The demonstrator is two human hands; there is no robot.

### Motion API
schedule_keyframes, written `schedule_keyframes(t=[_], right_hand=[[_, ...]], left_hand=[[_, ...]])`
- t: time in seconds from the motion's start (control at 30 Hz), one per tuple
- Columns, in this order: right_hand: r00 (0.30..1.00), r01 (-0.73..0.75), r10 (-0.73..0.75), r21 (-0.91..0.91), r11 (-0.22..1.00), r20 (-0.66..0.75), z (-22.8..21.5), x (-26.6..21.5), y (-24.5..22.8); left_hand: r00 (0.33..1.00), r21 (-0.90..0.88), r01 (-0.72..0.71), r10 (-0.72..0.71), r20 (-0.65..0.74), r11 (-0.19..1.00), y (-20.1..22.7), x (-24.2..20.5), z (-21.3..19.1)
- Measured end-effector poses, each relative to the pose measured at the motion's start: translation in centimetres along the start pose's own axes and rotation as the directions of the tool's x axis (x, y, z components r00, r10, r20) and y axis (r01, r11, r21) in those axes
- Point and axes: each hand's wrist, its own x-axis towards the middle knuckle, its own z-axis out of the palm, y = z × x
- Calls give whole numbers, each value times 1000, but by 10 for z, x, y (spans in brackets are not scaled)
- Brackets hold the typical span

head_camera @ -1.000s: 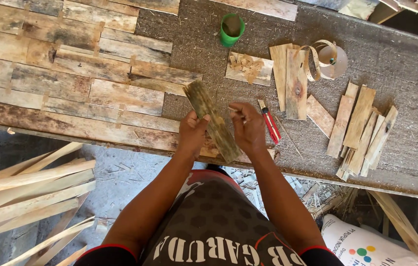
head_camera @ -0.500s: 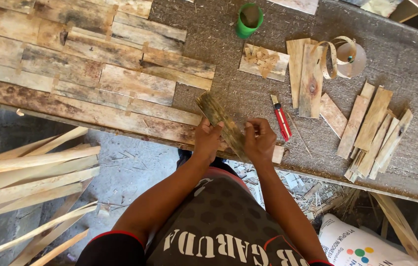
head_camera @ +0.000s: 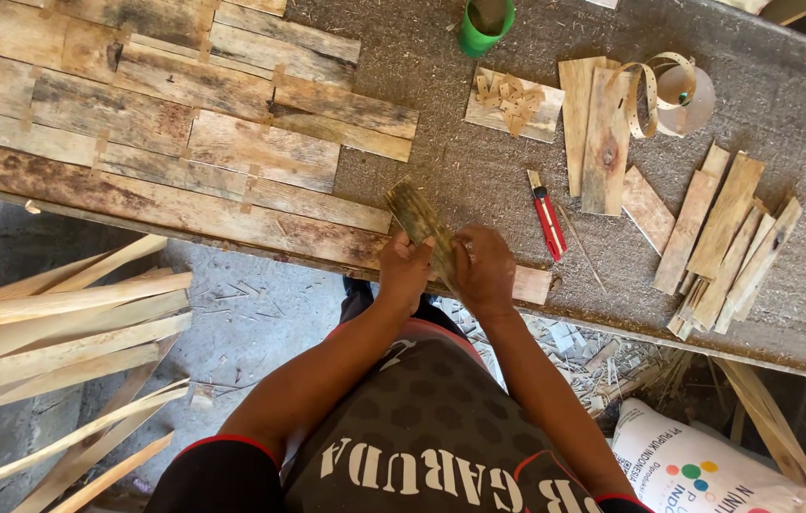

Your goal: Applying small rectangular wood pieces to a large wooden surface to create a textured wall panel.

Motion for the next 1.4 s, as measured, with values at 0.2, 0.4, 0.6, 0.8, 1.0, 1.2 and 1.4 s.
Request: schedule_keyframes(t=[0.2, 0.4, 0.6, 0.8, 1.0, 1.2, 1.4], right_hand=[[951, 309, -311, -90, 947, -6, -5, -1, -7], [946, 311, -316, -71, 948, -75, -4, -14, 7], [927, 292, -297, -59, 955, -229, -1, -27, 23], [956, 231, -244, -96, 968, -161, -58, -29, 14], [919, -27, 113, -226, 974, 378, -92, -76, 57], [890, 64, 156, -458, 887, 428, -83, -108, 69], [627, -68, 590, -718, 692, 509, -65, -88, 37]], left_hand=[[996, -52, 52, -55, -68, 997, 24, -10, 17], [999, -101, 44, -44, 5, 994, 11, -5, 23], [854, 21, 380, -342, -392, 925, 79, -8, 48], [972, -228, 2, -55, -227, 974, 40, 37, -24], [944, -273, 26, -113, -309, 962, 29, 51, -46], [941, -311, 32, -133, -312, 950, 7, 59, -65], [941, -293, 33, -129, -312, 955, -11, 61, -75]])
